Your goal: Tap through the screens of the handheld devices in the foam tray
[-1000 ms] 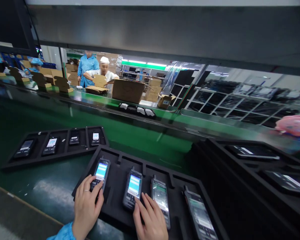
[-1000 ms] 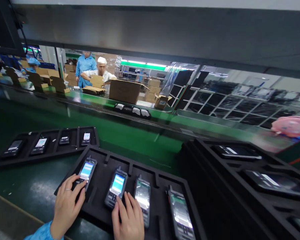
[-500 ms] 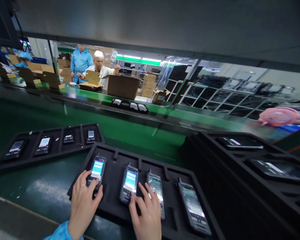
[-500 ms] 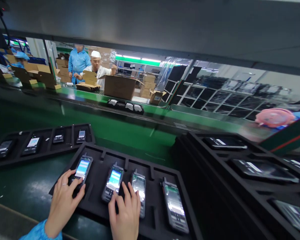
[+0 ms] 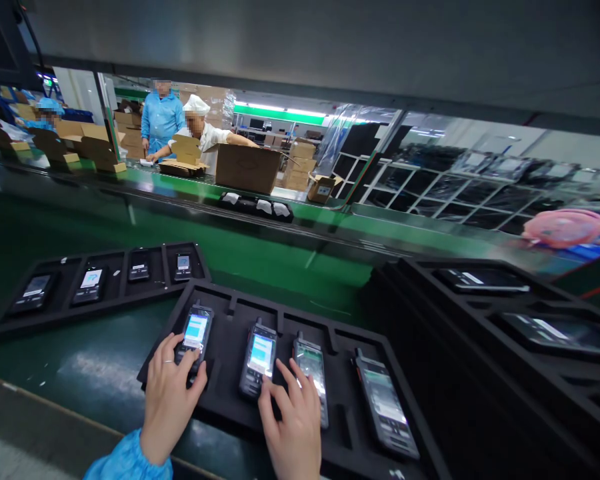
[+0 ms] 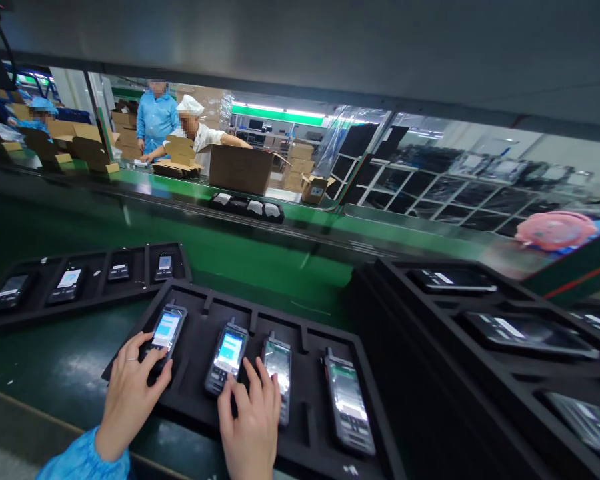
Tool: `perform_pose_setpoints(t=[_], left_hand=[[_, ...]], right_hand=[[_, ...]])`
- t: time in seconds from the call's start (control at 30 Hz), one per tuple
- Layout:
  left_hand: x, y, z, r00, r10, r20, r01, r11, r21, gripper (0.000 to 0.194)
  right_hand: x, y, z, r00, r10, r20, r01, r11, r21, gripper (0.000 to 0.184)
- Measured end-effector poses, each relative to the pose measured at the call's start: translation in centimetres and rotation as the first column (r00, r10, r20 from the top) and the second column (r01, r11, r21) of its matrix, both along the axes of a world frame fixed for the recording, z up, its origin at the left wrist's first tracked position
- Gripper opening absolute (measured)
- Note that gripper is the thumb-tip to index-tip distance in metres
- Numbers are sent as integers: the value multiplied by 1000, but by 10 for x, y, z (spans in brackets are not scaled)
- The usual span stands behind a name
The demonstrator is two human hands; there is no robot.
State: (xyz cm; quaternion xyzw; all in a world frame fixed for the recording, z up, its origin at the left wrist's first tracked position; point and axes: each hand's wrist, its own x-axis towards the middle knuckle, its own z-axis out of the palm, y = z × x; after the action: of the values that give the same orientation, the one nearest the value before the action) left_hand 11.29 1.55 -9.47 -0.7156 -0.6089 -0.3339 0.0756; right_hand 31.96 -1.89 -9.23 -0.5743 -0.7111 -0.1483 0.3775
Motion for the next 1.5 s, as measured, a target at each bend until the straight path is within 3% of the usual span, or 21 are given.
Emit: perform_pose_setpoints(t=[0.13,0.27,0.33,0.47,0.67,1.07,1.5], left_hand=[[-2,3,4,998,5,65,-2,999,-52,20],[-7,24,16,986,-27,165,37,998,-57,60],[-8,37,21,986,-57,156,67,996,-62,66],[-9,47,19,986,-96,138,110,989,-103,58],[-9,42,15,986,-75,151,89,992,-87,48],[-5,38,20,997,-53,-48,51,998,-47,35],[-5,32,13,998,2,-66,2,998,60,36]], right_hand=[[4,1,1,1000,-11,-3,11,999,-32,25],[8,13,8,996,-84,40,88,991,-101,41],[9,21,11,990,-109,85,119,985,-122,47],[9,31,10,981,-119,153,137,984,-114,43],[9,31,8,972,-155,174,176,978,-111,41],[13,29,2,988,-121,92,127,989,-71,43],[14,18,6,999,-43,-4,43,997,-64,31]])
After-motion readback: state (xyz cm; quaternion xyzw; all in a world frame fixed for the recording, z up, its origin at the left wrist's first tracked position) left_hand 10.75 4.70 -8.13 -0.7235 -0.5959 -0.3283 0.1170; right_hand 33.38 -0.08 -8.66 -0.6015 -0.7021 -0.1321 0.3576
